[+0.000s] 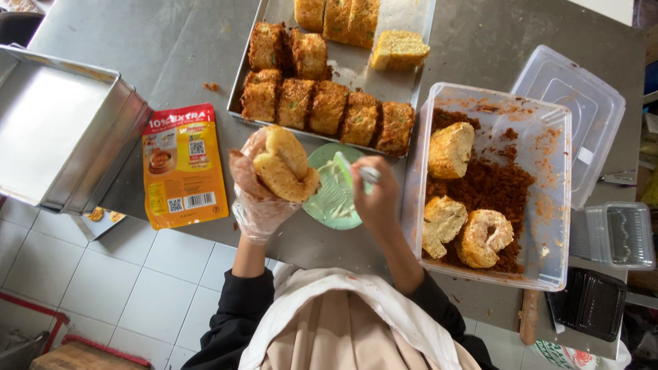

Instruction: The person applies a creamy spread to pieces of bread with a brush and then coats them in meat floss from a plastic container by hand.

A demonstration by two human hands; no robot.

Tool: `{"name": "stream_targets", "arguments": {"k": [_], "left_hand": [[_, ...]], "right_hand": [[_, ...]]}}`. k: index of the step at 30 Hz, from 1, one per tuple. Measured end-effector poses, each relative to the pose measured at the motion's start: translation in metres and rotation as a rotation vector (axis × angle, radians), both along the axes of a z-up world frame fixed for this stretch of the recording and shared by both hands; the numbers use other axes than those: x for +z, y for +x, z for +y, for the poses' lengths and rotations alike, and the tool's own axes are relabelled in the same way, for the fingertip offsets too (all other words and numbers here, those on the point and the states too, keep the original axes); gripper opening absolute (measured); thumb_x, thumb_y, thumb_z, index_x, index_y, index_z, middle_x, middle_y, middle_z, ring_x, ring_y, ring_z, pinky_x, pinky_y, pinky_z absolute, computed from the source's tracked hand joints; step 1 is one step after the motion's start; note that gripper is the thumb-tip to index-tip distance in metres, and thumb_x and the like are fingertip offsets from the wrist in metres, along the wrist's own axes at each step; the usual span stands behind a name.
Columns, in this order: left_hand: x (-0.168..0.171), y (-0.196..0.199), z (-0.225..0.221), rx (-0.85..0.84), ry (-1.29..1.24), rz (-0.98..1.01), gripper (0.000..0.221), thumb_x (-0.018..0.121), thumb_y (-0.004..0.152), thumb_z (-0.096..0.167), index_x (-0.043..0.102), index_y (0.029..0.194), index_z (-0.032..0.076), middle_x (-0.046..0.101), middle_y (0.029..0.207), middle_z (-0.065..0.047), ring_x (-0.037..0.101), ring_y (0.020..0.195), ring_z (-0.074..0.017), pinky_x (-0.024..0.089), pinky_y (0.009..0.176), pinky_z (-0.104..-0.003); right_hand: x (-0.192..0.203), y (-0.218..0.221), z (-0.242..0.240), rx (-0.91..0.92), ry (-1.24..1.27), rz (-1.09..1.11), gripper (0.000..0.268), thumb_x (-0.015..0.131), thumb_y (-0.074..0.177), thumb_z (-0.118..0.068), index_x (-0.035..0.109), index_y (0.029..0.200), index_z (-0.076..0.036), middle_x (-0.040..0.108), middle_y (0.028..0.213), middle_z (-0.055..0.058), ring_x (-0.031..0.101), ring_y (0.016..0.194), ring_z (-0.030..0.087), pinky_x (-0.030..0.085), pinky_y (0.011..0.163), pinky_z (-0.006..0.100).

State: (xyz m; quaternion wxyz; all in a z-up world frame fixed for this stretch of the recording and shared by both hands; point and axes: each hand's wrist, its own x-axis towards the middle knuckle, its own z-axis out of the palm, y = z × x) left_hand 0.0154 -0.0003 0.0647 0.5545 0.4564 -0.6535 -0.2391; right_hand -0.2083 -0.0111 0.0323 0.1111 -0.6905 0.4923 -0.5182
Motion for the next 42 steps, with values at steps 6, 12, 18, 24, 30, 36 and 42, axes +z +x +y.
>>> {"name": "stream_targets", "arguments": {"k": [6,12,18,24,30,36,42], "left_hand": [[-0.01,-0.024,-0.022,-0.069,-0.092,-0.093,0.092,0.096,0.08,0.021,0.038,0.15,0.007,0.055,0.142,-0.01,0.061,0.13,-0.0275,0.055,0.114,-0.037],[-0.006,-0.037,-0.021,-0.121,-0.139,0.099,0.09,0.095,0.077,0.02,0.041,0.149,0.01,0.049,0.146,-0.013,0.054,0.136,-0.0281,0.049,0.119,-0.039],[-0.014,-0.04,-0.014,-0.151,-0.13,0.107,0.094,0.093,0.075,0.028,0.039,0.15,0.009,0.048,0.149,-0.013,0.051,0.141,-0.0291,0.043,0.123,-0.045],[-0.035,-0.036,-0.011,-0.051,-0.207,-0.176,0.095,0.095,0.072,0.029,0.043,0.149,0.008,0.05,0.151,-0.014,0.044,0.146,-0.0357,0.036,0.128,-0.051],[-0.046,-0.037,-0.017,-0.047,-0.281,-0.113,0.095,0.093,0.078,0.03,0.036,0.152,0.011,0.046,0.15,-0.016,0.045,0.145,-0.0352,0.04,0.127,-0.051],[-0.032,-0.003,-0.015,0.225,-0.361,-0.132,0.105,0.096,0.082,0.031,0.022,0.155,0.018,0.044,0.147,-0.021,0.048,0.14,-0.04,0.045,0.122,-0.053],[-0.035,0.005,-0.01,0.366,-0.594,-0.416,0.12,0.098,0.087,0.033,0.004,0.16,0.024,0.038,0.144,-0.027,0.05,0.136,-0.046,0.052,0.117,-0.055]], "right_hand": [[0.069,-0.031,0.051,0.161,-0.158,-0.773,0.016,0.066,0.102,0.002,0.053,0.11,-0.005,0.066,0.1,0.013,0.072,0.092,0.023,0.071,0.087,0.047],[0.067,-0.027,0.05,0.142,-0.15,-0.763,0.021,0.064,0.101,0.007,0.052,0.114,-0.006,0.065,0.105,0.014,0.072,0.097,0.025,0.069,0.088,0.05],[0.063,-0.033,0.057,0.2,-0.125,-0.839,0.024,0.063,0.103,0.007,0.05,0.117,-0.006,0.065,0.106,0.013,0.072,0.092,0.022,0.069,0.087,0.049],[0.084,-0.036,0.057,0.121,-0.168,-0.776,0.025,0.063,0.106,0.006,0.047,0.119,-0.008,0.063,0.105,0.012,0.072,0.097,0.022,0.069,0.093,0.049],[0.081,-0.036,0.053,0.129,-0.166,-1.089,0.024,0.064,0.1,0.006,0.049,0.116,-0.005,0.064,0.103,0.014,0.072,0.097,0.025,0.068,0.091,0.05],[-0.007,-0.032,0.006,0.021,-0.151,-0.345,0.007,0.066,0.101,0.002,0.06,0.1,-0.002,0.066,0.097,0.014,0.072,0.093,0.021,0.069,0.077,0.034],[-0.06,-0.001,-0.003,-0.055,0.074,0.006,0.008,0.069,0.095,-0.002,0.062,0.1,-0.002,0.067,0.091,0.011,0.065,0.076,0.02,0.053,0.062,0.029]]}}
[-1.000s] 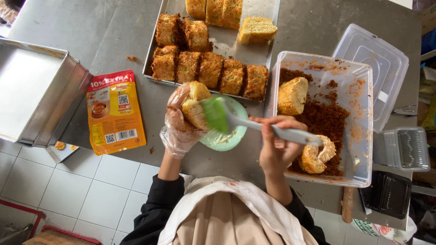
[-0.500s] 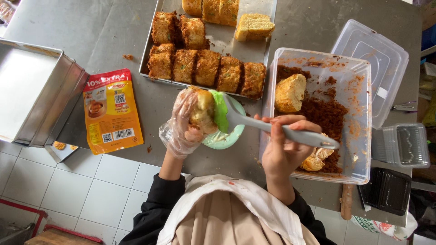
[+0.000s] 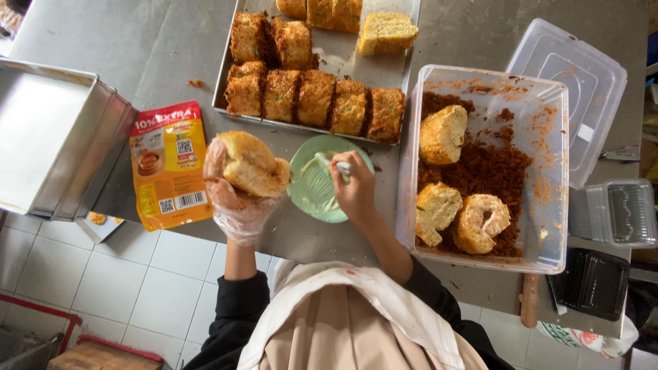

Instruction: The person applies a creamy spread to pieces of bread with a brush and then coats them in meat floss from a plastic container by hand.

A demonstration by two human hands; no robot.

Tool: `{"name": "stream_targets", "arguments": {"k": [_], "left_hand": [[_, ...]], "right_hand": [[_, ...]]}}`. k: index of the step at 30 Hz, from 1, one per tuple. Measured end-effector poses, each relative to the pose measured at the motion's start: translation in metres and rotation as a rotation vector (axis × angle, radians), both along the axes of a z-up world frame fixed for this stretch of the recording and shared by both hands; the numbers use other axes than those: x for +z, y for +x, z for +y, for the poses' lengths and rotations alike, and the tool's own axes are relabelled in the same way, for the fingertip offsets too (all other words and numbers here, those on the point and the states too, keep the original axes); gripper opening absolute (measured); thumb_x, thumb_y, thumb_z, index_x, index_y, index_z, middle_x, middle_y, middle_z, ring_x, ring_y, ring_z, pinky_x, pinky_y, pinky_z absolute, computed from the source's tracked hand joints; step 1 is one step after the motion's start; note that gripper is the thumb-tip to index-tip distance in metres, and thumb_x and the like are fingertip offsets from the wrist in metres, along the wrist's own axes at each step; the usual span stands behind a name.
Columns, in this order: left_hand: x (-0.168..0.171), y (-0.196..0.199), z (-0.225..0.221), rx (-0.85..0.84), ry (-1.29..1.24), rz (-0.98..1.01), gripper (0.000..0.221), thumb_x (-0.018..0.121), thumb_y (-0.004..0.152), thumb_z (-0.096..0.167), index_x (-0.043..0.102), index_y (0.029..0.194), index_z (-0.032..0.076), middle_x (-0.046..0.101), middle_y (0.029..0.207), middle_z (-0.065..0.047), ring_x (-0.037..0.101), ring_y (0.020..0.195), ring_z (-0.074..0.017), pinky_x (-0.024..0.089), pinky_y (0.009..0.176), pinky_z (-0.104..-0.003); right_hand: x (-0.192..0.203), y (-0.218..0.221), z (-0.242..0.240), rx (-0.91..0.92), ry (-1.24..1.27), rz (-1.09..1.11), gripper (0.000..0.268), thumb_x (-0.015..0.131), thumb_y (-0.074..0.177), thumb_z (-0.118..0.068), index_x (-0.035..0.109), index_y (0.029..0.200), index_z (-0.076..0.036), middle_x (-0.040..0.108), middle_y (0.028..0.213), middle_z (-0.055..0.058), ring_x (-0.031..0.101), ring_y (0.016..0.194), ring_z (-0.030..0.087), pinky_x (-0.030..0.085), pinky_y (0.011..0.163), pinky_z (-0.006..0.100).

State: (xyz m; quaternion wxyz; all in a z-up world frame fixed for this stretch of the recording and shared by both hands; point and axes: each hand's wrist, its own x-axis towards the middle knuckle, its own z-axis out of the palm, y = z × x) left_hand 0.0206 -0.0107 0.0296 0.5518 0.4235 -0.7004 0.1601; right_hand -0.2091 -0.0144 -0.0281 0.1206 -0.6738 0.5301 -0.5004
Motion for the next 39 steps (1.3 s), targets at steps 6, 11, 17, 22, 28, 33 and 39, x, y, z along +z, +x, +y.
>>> {"name": "stream_targets", "arguments": {"k": [6,11,17,22,28,33,39], "left_hand": [[-0.001,-0.002,-0.002,-0.138,0.082,0.088,0.118,0.098,0.081,0.016,0.011,0.158,0.032,0.044,0.142,-0.022,0.052,0.133,-0.0444,0.048,0.115,-0.057],[-0.005,-0.015,-0.001,-0.236,0.197,0.167,0.109,0.098,0.073,0.02,0.025,0.152,0.033,0.049,0.145,-0.014,0.053,0.134,-0.0391,0.047,0.118,-0.053],[-0.019,-0.014,0.011,-0.339,0.542,0.379,0.092,0.095,0.074,0.024,0.043,0.15,0.015,0.055,0.146,-0.012,0.058,0.136,-0.03,0.052,0.117,-0.042],[-0.031,-0.022,0.015,-0.43,0.559,0.258,0.082,0.089,0.083,0.022,0.044,0.149,0.006,0.052,0.149,-0.017,0.054,0.139,-0.031,0.051,0.118,-0.042],[-0.041,-0.03,0.016,-0.471,0.611,0.507,0.077,0.09,0.088,0.022,0.046,0.15,0.012,0.056,0.147,-0.009,0.063,0.13,-0.0217,0.057,0.104,-0.032],[-0.015,-0.013,0.01,-0.232,0.316,0.122,0.091,0.093,0.08,0.034,0.039,0.149,0.006,0.046,0.148,-0.014,0.042,0.144,-0.0362,0.036,0.127,-0.048],[0.001,-0.015,0.016,-0.283,0.494,0.277,0.09,0.089,0.074,0.027,0.045,0.15,0.007,0.048,0.152,-0.016,0.045,0.147,-0.0377,0.036,0.128,-0.049]], "right_hand": [[0.054,-0.019,0.016,-0.02,0.064,-0.809,0.01,0.066,0.1,-0.002,0.058,0.105,-0.004,0.07,0.098,0.013,0.076,0.091,0.026,0.07,0.085,0.041],[0.1,-0.025,0.039,0.229,-0.055,-1.152,0.018,0.067,0.101,0.003,0.056,0.113,-0.005,0.069,0.103,0.014,0.073,0.098,0.027,0.067,0.093,0.049],[0.099,-0.02,0.04,0.162,-0.176,-0.944,0.015,0.064,0.103,0.005,0.055,0.113,-0.002,0.067,0.104,0.014,0.073,0.098,0.028,0.069,0.092,0.054],[0.116,-0.003,0.048,0.176,-0.163,-0.988,0.018,0.063,0.104,0.004,0.052,0.116,-0.004,0.066,0.106,0.013,0.072,0.099,0.025,0.069,0.095,0.051],[0.115,-0.012,0.043,0.163,-0.156,-1.195,0.018,0.064,0.103,0.005,0.052,0.115,-0.002,0.066,0.103,0.015,0.073,0.099,0.03,0.066,0.092,0.055],[0.116,-0.018,0.057,0.169,-0.081,-1.103,0.019,0.064,0.104,0.003,0.051,0.116,-0.006,0.066,0.105,0.012,0.073,0.1,0.027,0.067,0.095,0.053],[0.11,-0.007,0.059,0.153,-0.162,-0.967,0.014,0.062,0.104,0.004,0.055,0.114,-0.002,0.066,0.105,0.014,0.073,0.098,0.027,0.069,0.092,0.054]]}}
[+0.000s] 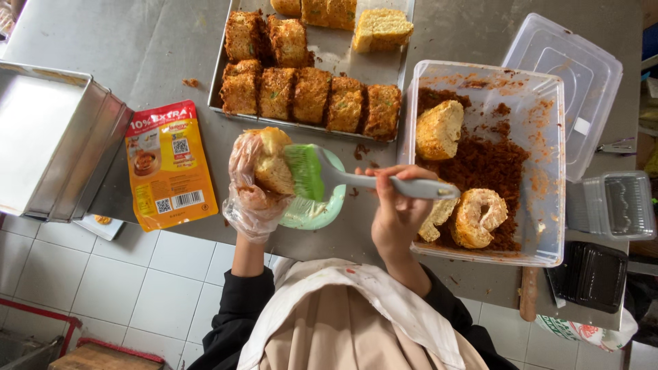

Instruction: The person applies a creamy spread to pieces of bread with a brush and then coats them in meat floss from a plastic container by hand.

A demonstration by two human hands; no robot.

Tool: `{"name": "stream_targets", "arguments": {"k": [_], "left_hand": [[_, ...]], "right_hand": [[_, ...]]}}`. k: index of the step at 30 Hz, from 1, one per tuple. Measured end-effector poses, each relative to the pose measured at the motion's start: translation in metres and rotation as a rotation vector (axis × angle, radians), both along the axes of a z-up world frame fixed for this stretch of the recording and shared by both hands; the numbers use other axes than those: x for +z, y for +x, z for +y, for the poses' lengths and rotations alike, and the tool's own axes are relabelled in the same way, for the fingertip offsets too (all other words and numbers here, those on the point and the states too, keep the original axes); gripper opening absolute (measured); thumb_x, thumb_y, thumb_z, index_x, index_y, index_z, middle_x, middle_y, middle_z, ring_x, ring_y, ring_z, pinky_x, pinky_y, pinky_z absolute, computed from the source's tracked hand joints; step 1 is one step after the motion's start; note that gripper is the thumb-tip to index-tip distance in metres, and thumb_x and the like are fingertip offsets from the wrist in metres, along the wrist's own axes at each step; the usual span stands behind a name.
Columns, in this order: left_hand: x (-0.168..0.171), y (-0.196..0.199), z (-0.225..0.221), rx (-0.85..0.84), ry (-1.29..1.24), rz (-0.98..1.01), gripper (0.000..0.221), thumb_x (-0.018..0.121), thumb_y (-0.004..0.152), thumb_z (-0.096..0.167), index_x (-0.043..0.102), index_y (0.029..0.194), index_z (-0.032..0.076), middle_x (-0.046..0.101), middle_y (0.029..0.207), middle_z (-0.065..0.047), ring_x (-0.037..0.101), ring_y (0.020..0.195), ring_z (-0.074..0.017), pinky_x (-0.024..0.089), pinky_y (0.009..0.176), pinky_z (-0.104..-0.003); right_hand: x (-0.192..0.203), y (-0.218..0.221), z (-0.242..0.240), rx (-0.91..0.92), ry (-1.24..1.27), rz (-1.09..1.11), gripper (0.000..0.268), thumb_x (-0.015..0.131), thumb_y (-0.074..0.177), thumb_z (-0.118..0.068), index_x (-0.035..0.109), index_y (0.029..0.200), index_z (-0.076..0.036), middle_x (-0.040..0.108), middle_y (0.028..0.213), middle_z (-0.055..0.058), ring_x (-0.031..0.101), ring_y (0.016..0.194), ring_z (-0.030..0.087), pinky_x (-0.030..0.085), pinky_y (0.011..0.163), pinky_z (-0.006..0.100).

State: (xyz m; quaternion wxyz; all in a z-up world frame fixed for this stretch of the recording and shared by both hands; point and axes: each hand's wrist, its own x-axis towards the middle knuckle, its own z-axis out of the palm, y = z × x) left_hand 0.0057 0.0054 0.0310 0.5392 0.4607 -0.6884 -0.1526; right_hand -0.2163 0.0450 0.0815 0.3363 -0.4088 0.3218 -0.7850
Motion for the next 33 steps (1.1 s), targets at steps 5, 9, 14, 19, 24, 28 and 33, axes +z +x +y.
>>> {"name": "stream_targets", "arguments": {"k": [5,9,14,19,24,28,33], "left_hand": [[-0.001,-0.004,-0.005,0.042,-0.012,-0.028,0.089,0.088,0.078,0.03,0.044,0.152,0.008,0.048,0.153,-0.015,0.046,0.148,-0.0361,0.039,0.128,-0.048],[0.006,-0.002,-0.007,0.005,-0.023,-0.026,0.093,0.091,0.077,0.033,0.042,0.152,0.008,0.047,0.153,-0.017,0.045,0.147,-0.0376,0.038,0.127,-0.05],[0.003,-0.006,-0.004,0.059,-0.166,-0.024,0.095,0.093,0.073,0.03,0.042,0.15,0.009,0.049,0.15,-0.012,0.047,0.146,-0.0356,0.04,0.128,-0.05],[0.009,-0.017,0.001,-0.05,-0.115,0.12,0.112,0.1,0.069,0.032,0.03,0.155,0.015,0.048,0.151,-0.011,0.051,0.143,-0.03,0.046,0.126,-0.047],[0.038,-0.06,0.016,-0.198,-0.225,0.404,0.135,0.096,0.069,0.031,-0.002,0.162,0.031,0.048,0.152,-0.011,0.045,0.148,-0.026,0.033,0.127,-0.045],[0.054,-0.053,0.019,-0.021,0.027,0.069,0.144,0.1,0.06,0.034,0.0,0.162,0.022,0.039,0.148,-0.018,0.043,0.138,-0.0327,0.038,0.117,-0.054],[0.054,-0.039,0.012,-0.275,0.095,0.173,0.153,0.101,0.066,0.025,-0.017,0.163,0.028,0.013,0.169,-0.019,0.043,0.15,-0.035,0.054,0.121,-0.045]], "right_hand": [[0.007,0.004,0.013,0.1,-0.05,0.003,0.021,0.063,0.104,0.004,0.052,0.118,-0.007,0.065,0.107,0.011,0.072,0.1,0.022,0.068,0.092,0.048],[0.012,0.001,0.006,0.041,-0.082,0.114,0.023,0.062,0.104,0.006,0.051,0.118,-0.008,0.064,0.109,0.011,0.071,0.101,0.021,0.068,0.096,0.048],[-0.001,-0.005,0.003,0.038,-0.142,0.121,0.021,0.062,0.103,0.007,0.053,0.116,-0.007,0.065,0.106,0.012,0.071,0.099,0.021,0.07,0.088,0.047],[-0.01,-0.037,-0.019,-0.067,-0.027,0.039,0.016,0.063,0.103,0.006,0.056,0.11,-0.006,0.064,0.103,0.013,0.073,0.098,0.027,0.071,0.091,0.053],[-0.036,-0.024,-0.025,0.048,0.234,-0.109,0.017,0.066,0.098,0.004,0.057,0.109,-0.004,0.068,0.099,0.015,0.074,0.094,0.028,0.07,0.088,0.051],[-0.042,-0.038,-0.022,0.138,0.225,-0.355,0.018,0.068,0.098,0.007,0.059,0.111,-0.002,0.07,0.1,0.017,0.074,0.095,0.031,0.067,0.088,0.052],[-0.02,-0.05,-0.017,0.1,0.159,-0.297,0.017,0.064,0.1,0.006,0.06,0.112,-0.005,0.071,0.101,0.015,0.075,0.097,0.028,0.068,0.09,0.051]]}}
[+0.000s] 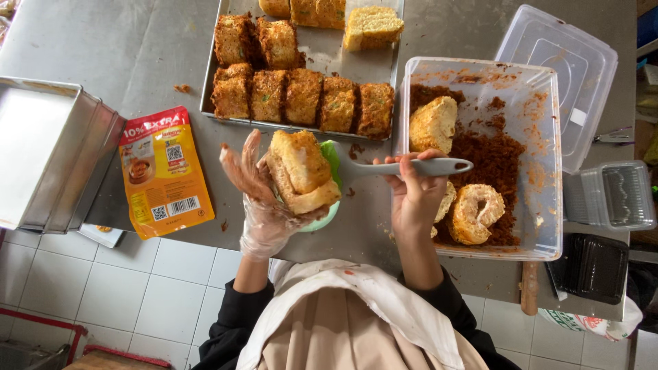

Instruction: The person applies a creamy spread to pieces of bread with a brush and then coats them in meat floss from a plastic container by hand.

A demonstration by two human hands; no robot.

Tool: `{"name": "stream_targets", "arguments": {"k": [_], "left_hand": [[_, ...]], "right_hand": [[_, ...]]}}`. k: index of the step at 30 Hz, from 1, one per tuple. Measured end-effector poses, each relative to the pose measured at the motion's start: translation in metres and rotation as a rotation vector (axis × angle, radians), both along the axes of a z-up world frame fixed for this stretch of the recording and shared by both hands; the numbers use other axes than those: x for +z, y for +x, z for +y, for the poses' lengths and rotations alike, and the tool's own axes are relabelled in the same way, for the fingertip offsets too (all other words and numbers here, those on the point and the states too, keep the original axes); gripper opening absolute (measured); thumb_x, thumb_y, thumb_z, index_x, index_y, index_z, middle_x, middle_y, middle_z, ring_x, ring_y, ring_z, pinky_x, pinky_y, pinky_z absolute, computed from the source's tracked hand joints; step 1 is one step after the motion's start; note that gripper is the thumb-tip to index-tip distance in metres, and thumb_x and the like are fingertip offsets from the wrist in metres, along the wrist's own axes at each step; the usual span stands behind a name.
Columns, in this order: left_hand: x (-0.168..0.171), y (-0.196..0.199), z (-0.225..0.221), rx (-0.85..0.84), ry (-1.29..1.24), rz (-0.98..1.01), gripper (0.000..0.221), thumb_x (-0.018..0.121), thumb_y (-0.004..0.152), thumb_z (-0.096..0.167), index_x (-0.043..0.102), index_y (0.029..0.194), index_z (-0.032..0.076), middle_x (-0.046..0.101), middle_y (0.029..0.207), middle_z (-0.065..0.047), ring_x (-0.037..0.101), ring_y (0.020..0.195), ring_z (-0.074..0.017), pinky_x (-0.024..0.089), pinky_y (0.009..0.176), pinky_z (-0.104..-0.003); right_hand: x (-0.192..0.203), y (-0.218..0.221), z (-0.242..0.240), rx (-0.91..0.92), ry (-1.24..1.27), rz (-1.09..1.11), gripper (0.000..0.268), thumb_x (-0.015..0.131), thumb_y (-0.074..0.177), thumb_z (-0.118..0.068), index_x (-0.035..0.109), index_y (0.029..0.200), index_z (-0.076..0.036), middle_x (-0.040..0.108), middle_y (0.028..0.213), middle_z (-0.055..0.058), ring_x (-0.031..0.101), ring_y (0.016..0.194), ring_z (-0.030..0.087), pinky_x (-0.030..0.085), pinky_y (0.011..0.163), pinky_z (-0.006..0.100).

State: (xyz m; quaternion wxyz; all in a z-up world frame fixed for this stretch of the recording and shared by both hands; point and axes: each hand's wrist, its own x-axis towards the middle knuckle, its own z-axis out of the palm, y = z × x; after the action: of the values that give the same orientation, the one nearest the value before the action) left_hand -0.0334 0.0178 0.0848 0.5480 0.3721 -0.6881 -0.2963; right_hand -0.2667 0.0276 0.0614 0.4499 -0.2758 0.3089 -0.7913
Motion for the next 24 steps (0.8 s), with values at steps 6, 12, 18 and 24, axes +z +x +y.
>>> {"name": "stream_targets", "arguments": {"k": [6,12,18,24], "left_hand": [[-0.014,0.027,0.008,-0.289,0.337,0.691,0.15,0.1,0.067,0.039,-0.015,0.163,0.033,0.022,0.171,-0.022,0.046,0.148,-0.039,0.054,0.118,-0.051],[-0.08,0.09,0.036,0.384,0.101,0.006,0.135,0.088,0.067,0.044,0.002,0.17,0.031,0.002,0.173,-0.008,0.02,0.161,-0.0404,0.04,0.133,-0.053],[-0.167,0.081,0.107,0.248,0.771,1.087,0.111,0.08,0.081,0.013,0.014,0.168,0.031,0.037,0.155,-0.016,0.046,0.138,-0.0332,0.047,0.11,-0.047],[-0.143,0.049,0.089,0.135,0.593,1.165,0.114,0.076,0.082,0.012,0.002,0.162,0.044,0.036,0.157,-0.01,0.048,0.139,-0.0314,0.048,0.11,-0.049]], "right_hand": [[0.018,0.018,0.0,0.2,-0.25,0.133,0.017,0.065,0.102,0.005,0.059,0.113,-0.007,0.069,0.103,0.012,0.074,0.102,0.024,0.067,0.095,0.05],[-0.008,0.039,-0.018,0.087,-0.153,0.539,0.009,0.065,0.1,0.002,0.061,0.103,-0.005,0.067,0.099,0.012,0.074,0.096,0.023,0.069,0.082,0.041],[-0.031,0.068,-0.041,-0.017,-0.207,1.22,0.008,0.07,0.1,-0.003,0.062,0.102,-0.005,0.066,0.096,0.008,0.069,0.083,0.019,0.058,0.066,0.031],[-0.056,0.092,-0.076,0.21,0.02,1.196,0.01,0.069,0.1,-0.006,0.06,0.103,-0.006,0.069,0.097,0.009,0.072,0.084,0.019,0.061,0.066,0.03]]}}
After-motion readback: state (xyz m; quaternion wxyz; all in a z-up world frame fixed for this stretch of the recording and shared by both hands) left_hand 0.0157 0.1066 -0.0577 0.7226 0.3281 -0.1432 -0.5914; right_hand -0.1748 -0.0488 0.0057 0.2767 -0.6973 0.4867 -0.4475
